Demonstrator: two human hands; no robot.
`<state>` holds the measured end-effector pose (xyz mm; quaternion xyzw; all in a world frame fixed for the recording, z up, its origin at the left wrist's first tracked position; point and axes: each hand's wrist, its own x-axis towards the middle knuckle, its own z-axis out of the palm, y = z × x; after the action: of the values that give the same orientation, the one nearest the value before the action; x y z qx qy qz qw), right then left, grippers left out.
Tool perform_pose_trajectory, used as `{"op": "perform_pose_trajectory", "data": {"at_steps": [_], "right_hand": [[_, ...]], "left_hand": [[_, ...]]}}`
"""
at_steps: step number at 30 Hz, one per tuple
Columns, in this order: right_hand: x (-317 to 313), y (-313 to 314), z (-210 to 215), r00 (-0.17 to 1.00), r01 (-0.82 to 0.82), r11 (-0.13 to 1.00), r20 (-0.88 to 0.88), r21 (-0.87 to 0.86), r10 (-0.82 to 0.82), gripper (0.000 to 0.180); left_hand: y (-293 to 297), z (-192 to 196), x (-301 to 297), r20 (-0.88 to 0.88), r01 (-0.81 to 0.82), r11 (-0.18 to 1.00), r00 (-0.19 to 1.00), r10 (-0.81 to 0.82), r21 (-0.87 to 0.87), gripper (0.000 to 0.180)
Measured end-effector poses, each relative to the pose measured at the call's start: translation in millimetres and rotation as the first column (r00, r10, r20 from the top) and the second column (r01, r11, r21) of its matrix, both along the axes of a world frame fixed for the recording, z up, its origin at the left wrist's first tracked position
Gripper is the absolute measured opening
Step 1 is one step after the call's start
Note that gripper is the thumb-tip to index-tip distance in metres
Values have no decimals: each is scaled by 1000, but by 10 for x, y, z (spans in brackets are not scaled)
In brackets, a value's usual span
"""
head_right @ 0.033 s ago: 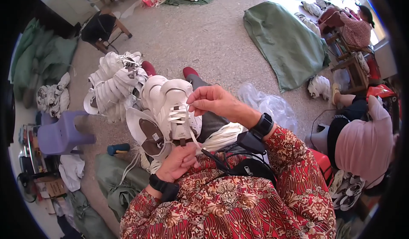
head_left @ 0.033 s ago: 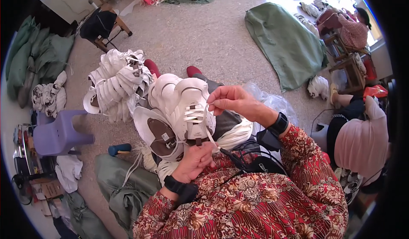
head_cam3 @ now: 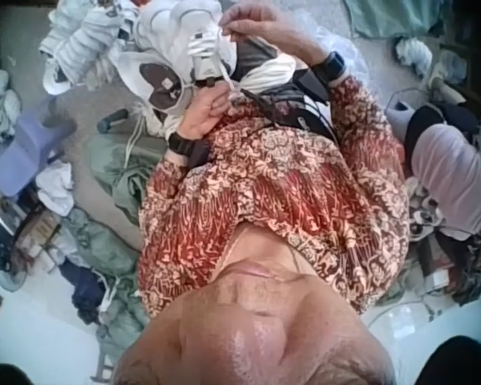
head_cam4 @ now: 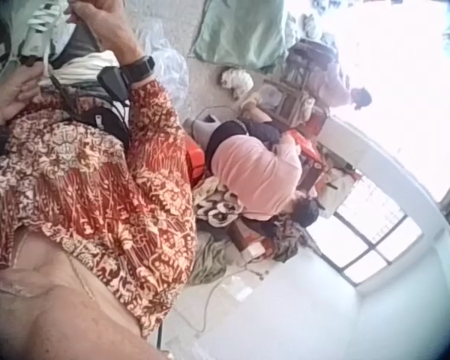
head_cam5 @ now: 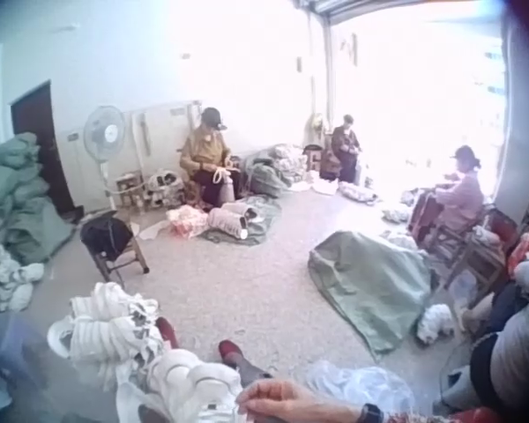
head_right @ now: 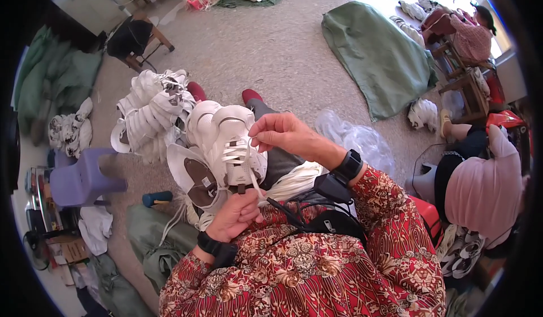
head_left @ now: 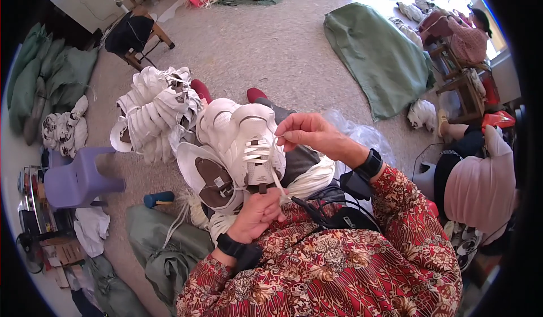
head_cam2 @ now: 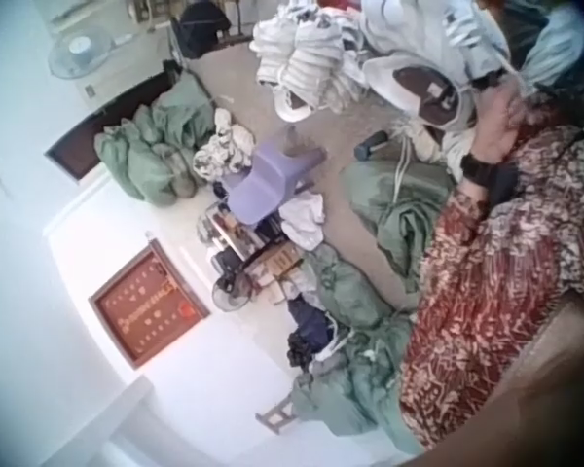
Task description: Manually lacing and assembling shoe components in a manufacturing setting.
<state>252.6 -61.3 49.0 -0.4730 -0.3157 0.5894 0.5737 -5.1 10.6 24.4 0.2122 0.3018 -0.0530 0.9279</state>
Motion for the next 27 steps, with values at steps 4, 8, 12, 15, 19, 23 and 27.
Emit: {"op": "perform_pose_trajectory", "data": {"at_steps": [4, 8, 12, 15, 19, 23, 27], "right_hand": [[67, -50, -135, 977, 132, 991, 164, 26, -134, 23], [40, -91, -288, 811, 243, 944, 487, 223, -324, 23], [-173, -38, -65, 859, -3, 998, 512, 69, -33, 16], [-420, 42, -4, 873, -16, 997, 488, 76, -23, 16], [-415, 103, 55, 888, -54, 995, 460, 83, 10, 16], [-214, -131, 90, 897, -98, 991, 439, 88, 50, 16], [-311, -155, 135, 908, -114, 990, 412, 82, 70, 16]], "left_hand": [[94, 166, -77, 24, 25, 1000, 999, -25, 11, 16], [313, 409, -241, 22, -79, 984, 997, 77, 157, 12], [539, 686, -356, -5, -64, 860, 997, 77, 506, 15], [584, 750, -455, -50, 10, 750, 998, 31, 662, 17], [554, 714, -425, -52, 5, 744, 998, 40, 668, 17], [542, 679, -313, -46, -9, 740, 997, 54, 673, 18], [579, 620, -335, -46, 2, 744, 998, 39, 669, 19]]}}
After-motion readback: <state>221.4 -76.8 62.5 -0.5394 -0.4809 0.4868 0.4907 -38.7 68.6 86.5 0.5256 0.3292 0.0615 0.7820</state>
